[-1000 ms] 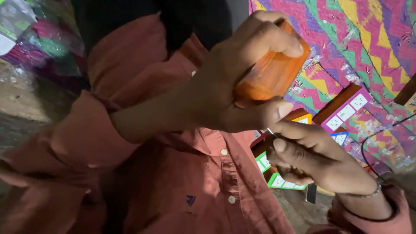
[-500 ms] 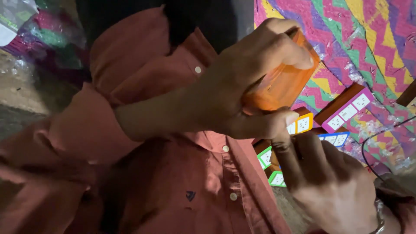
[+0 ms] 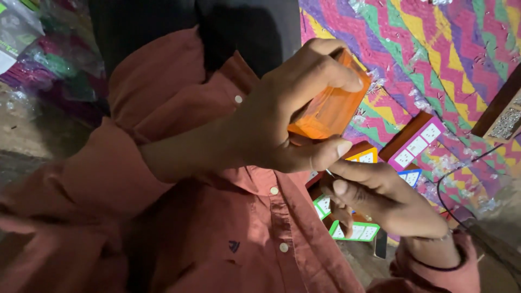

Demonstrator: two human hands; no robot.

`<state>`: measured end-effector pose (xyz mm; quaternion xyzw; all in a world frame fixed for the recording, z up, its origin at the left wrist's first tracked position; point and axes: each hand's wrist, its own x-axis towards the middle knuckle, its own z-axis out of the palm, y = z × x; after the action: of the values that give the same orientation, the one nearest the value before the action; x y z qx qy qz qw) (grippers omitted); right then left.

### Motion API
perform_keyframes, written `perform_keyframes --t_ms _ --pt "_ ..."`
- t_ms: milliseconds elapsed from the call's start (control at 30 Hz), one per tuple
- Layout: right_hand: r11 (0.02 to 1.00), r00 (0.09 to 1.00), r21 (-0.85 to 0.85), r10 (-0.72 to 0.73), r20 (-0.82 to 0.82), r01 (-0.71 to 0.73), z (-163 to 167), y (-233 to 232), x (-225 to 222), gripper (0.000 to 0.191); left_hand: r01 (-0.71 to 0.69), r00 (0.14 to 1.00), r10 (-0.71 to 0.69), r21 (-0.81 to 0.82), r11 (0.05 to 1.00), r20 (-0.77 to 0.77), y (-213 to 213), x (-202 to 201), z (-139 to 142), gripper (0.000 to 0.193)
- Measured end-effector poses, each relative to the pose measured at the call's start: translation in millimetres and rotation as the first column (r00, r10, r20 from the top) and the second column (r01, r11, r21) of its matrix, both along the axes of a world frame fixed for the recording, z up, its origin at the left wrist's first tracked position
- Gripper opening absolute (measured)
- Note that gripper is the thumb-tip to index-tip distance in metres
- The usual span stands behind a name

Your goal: The person lies on a mat on the floor assembling electrical switch boards. They use a screwdriver to drive screws and fit white switch/socket modules into a red plastic frame, then pick additional switch modules from a pile on the mat and press them into the frame.

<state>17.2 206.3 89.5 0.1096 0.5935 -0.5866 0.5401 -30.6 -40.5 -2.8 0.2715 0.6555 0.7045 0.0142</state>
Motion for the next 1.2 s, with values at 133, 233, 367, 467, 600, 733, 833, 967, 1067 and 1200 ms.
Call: perform_keyframes --t_ms 133,233,367,467,600,733,833,967,1067,1200 --pt "0.945 0.971 -0.223 -0.222 0.089 0.237 -22.2 2.2 6.8 0.029 0.017 0.999 -0.018 0.032 0.999 0.034 -1.7 2.1 -2.1 0.053" --pt "0.922 0.936 -0.175 -0.327 0.128 0.346 -34.5 -0.9 13.7 0.026 0.002 0.999 -0.003 0.034 0.999 0.042 -1.9 2.3 -5.7 0.053" --pt "0.924 0.944 -0.199 -0.310 0.113 0.327 -33.1 -3.4 12.4 0.017 -0.024 1.000 0.025 0.038 0.999 -0.019 -3.6 1.0 -8.7 0.052" --pt "0.982 0.965 -0.150 -0.144 -0.221 0.113 -20.4 -6.4 8.1 0.012 0.009 1.000 -0.009 0.011 1.000 -0.004 -7.6 6.1 -6.4 0.052" --pt "0.868 0.407 0.469 0.493 -0.769 -0.165 -6.9 -24.2 13.2 0.059 0.023 0.999 -0.026 0.065 0.998 0.047 -8.1 1.5 -7.9 0.052" --pt "0.725 0.001 0.687 0.687 -0.726 -0.047 -1.7 -39.1 19.8 0.074 -0.025 1.000 0.027 0.099 0.995 -0.015 -4.2 -2.0 -8.6 0.052" --pt "0.678 -0.035 0.735 0.734 -0.678 -0.020 5.5 -39.4 21.8 0.076 -0.039 0.999 0.040 0.052 0.998 -0.016 -5.0 -0.4 -7.2 0.053" --pt "0.803 0.375 0.586 0.580 -0.723 -0.111 5.1 -31.2 18.0 0.051 0.005 1.000 -0.004 0.049 0.999 -0.015 -5.2 3.0 -4.2 0.054" --pt "0.968 0.674 0.179 0.251 -0.695 -0.176 4.5 -13.0 10.9 0.039 -0.004 0.999 0.005 0.028 1.000 -0.041 -2.1 3.1 -2.4 0.053" --pt "0.978 0.873 -0.073 0.139 -0.467 -0.195 -5.4 7.6 13.9 0.044 0.003 0.998 -0.002 0.013 1.000 -0.060 1.2 1.7 -1.0 0.051"
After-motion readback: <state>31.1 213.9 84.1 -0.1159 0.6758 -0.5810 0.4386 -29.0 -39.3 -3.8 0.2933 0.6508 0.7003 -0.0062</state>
